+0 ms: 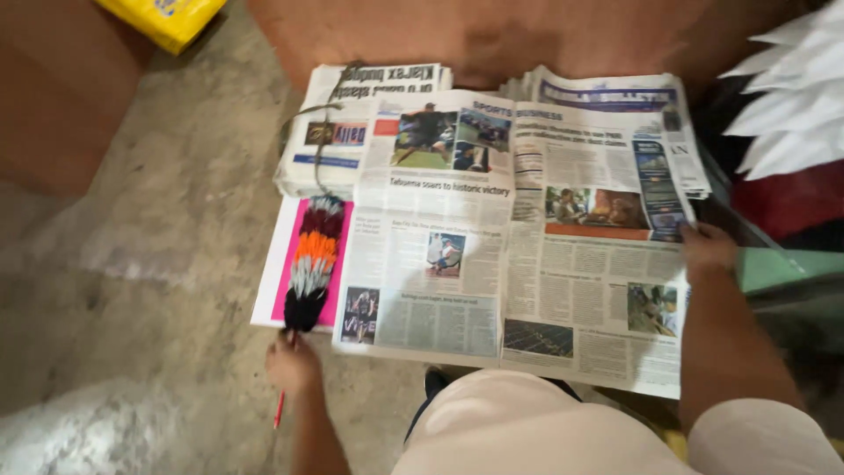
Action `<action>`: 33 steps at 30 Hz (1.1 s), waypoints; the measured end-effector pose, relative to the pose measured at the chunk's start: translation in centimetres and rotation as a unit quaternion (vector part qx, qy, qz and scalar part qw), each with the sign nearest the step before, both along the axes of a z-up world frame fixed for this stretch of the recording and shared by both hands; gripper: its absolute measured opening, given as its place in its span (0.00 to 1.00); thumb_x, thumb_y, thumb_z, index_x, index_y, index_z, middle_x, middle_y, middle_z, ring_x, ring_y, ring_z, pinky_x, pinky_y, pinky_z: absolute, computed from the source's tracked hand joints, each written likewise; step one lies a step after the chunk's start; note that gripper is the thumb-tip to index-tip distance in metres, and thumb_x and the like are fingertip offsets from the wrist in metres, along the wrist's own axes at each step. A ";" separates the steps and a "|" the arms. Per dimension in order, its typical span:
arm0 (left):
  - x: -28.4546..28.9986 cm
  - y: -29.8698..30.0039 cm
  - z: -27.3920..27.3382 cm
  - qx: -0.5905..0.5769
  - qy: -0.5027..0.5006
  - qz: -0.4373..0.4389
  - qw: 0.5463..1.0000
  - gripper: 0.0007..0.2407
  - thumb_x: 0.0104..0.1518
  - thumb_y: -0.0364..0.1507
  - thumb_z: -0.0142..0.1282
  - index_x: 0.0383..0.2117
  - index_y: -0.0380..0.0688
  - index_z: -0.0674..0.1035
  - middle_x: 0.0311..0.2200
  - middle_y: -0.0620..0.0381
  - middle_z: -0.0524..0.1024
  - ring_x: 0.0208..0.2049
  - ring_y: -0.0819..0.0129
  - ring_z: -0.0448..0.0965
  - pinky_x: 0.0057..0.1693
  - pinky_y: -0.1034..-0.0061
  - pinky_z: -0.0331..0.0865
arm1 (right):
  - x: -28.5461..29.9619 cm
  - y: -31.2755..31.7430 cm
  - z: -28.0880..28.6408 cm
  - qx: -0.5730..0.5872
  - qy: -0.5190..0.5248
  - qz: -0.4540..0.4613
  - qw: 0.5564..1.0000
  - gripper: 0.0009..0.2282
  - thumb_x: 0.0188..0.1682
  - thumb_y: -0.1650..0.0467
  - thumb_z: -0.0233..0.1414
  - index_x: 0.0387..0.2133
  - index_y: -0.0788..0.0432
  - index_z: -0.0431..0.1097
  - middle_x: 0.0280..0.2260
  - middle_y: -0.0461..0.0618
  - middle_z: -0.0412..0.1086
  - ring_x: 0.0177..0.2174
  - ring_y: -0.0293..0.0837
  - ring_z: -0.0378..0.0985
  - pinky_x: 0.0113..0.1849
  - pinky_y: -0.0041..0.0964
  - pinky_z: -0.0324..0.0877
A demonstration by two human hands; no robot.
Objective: Dusting and flipping through pages of archived newspapers using a feather duster.
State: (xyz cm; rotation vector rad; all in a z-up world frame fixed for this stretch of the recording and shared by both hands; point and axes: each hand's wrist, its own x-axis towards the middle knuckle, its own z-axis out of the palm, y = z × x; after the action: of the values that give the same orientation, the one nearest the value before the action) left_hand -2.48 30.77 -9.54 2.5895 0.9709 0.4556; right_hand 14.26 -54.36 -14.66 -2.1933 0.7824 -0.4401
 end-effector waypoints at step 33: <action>5.5 -25.5 4.8 0.004 0.176 -0.630 0.756 0.21 0.56 0.43 0.57 0.58 0.68 0.75 0.66 0.56 0.64 0.66 0.45 0.64 0.63 0.40 0.64 | -4.6 20.0 29.2 -0.163 0.032 0.001 0.986 0.07 0.39 0.61 0.65 0.29 0.45 0.82 0.27 0.55 0.78 0.34 0.64 0.81 0.33 0.53 0.76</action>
State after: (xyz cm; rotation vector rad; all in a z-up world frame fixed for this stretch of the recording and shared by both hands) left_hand 3.03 5.32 -4.70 2.6584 -0.8181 -0.4106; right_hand 9.70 -34.35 14.53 -2.5221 0.7865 -0.5293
